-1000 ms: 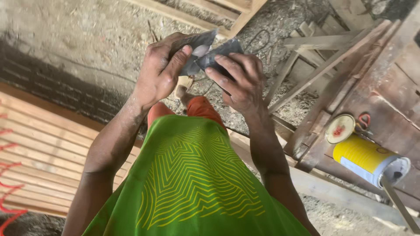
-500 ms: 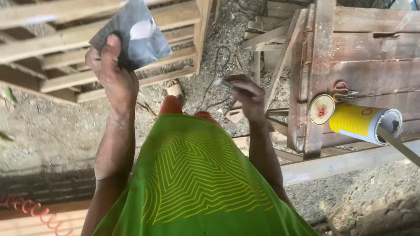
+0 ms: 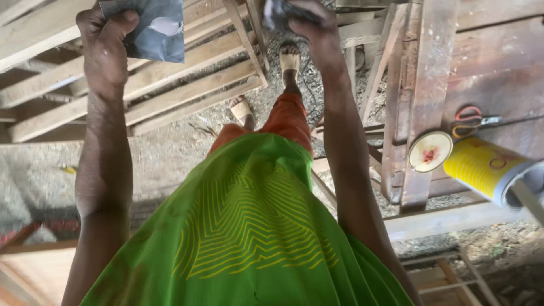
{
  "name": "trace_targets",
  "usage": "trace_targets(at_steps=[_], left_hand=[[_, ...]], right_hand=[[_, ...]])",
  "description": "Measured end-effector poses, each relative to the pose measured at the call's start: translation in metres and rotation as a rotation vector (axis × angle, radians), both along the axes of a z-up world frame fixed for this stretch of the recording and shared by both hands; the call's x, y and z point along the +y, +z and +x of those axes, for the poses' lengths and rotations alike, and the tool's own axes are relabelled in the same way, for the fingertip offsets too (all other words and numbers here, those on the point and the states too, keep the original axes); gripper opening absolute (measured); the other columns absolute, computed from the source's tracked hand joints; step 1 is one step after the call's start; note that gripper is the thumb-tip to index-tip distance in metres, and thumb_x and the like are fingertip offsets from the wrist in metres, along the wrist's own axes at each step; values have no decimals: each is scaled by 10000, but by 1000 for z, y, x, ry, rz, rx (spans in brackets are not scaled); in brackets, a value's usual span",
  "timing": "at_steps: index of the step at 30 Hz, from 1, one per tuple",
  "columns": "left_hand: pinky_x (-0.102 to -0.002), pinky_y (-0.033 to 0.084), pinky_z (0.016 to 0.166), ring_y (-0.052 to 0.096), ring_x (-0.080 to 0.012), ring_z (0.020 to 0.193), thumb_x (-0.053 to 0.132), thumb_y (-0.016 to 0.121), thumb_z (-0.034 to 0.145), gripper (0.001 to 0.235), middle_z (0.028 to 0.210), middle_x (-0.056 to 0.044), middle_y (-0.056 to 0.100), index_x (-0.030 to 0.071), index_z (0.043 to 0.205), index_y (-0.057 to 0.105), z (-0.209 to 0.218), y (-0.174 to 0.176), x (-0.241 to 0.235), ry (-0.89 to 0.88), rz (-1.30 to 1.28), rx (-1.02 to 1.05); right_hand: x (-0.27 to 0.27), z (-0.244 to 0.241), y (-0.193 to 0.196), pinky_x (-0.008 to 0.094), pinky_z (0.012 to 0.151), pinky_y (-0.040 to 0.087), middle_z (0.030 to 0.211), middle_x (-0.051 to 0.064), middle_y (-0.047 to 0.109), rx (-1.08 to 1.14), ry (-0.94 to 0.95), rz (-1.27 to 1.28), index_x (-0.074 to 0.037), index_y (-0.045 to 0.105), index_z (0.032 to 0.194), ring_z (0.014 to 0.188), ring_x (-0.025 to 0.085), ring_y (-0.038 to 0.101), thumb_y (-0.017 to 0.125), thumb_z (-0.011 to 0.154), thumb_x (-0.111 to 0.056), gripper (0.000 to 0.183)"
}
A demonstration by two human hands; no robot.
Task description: The person sands a wooden frame using a sanding block, moving along the edges and surfaces of the frame. The person repeatedly rubs the sanding block against the wood to smooth it.
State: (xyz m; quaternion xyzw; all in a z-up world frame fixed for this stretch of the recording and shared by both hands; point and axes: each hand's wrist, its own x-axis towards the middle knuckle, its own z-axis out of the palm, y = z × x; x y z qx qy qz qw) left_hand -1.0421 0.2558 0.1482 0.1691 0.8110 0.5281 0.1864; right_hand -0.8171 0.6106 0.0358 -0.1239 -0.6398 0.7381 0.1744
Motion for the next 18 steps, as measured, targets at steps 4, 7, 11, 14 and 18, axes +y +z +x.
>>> trace_targets(at_steps=[4,7,11,14,18], left_hand=[[-407,342,1089,448,-349,1255,133,550,906,265,1317,-255,531,-59,1016,696,-2,37,45,-147,-52,103],[-436,334,1305,404,-383,1542,121,553,905,325,1587,-241,462,-75,1112,707,-9,36,76,-217,42,-65],[-471,260,1377,377,-386,1615,139,526,888,326,1646,-210,476,-58,1050,728,-12,36,87,-241,-189,-40],[-485,205,1361,314,-409,1615,138,576,861,336,1624,-231,498,-99,1036,736,-11,40,93,-237,-356,-35],[-467,200,1350,383,-371,1551,162,584,855,342,1554,-205,565,-88,1052,708,-12,45,98,-149,-403,-166]], right_hand=[[30,-91,-47,326,768,600,1100,104,724,118,168,-15,-29,674,1275,908,137,683,726,1010,-120,284],[33,-116,-71,272,607,439,889,28,619,158,327,-188,-33,692,1316,709,86,528,681,1073,-160,275],[3,-152,-87,283,511,450,948,39,689,336,326,-196,-63,701,1300,618,85,508,639,1117,-195,235],[-14,-154,-86,243,492,422,984,44,700,243,263,-195,-24,652,1302,581,41,466,584,1082,-154,264],[-24,-154,-70,251,705,503,1037,53,673,134,240,-242,-35,664,1327,797,94,562,616,1074,-40,258]])
